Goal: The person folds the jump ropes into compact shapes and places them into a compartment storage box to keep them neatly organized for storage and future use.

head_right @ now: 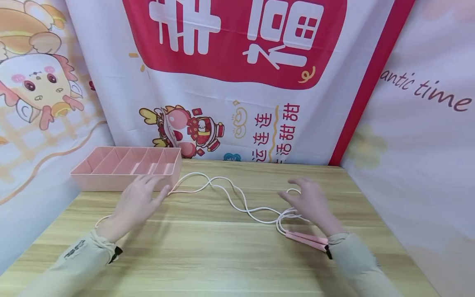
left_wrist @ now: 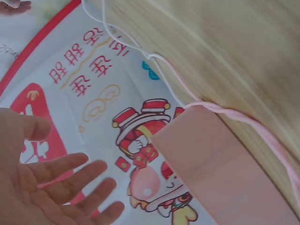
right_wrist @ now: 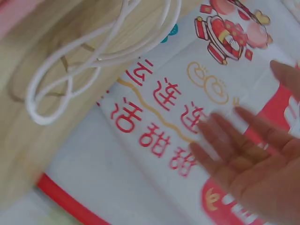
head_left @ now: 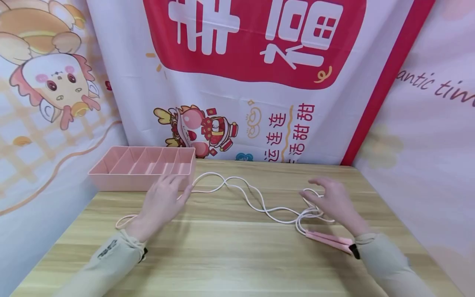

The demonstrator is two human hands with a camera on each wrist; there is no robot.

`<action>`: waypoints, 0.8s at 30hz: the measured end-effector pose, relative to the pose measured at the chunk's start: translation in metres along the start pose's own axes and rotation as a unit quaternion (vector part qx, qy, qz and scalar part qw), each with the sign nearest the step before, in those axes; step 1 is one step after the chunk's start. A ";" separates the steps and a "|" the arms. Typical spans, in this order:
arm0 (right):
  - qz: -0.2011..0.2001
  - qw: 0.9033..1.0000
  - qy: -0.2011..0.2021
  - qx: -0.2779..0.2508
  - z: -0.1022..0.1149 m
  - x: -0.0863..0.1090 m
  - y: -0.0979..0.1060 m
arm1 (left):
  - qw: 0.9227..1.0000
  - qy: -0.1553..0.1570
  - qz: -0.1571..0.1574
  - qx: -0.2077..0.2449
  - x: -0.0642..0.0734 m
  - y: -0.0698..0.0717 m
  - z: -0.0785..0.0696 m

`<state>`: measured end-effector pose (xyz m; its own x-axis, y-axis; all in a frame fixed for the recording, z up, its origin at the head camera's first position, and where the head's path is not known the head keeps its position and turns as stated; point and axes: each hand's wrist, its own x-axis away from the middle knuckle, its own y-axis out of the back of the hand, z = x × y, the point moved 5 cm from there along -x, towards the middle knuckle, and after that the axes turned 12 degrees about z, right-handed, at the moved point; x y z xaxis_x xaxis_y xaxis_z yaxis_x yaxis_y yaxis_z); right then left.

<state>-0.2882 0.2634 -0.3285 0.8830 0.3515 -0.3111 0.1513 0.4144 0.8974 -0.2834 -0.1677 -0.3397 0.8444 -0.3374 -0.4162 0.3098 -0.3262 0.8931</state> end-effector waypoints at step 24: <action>0.197 0.967 0.115 -0.114 -0.056 0.068 -0.029 | 0.984 -0.152 0.089 0.023 0.011 -0.012 -0.040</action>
<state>-0.2574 0.3221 -0.3928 0.7261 0.6861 -0.0444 -0.3013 0.3756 0.8764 -0.2607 -0.1325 -0.3479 0.7111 -0.6392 -0.2929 0.1431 -0.2763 0.9504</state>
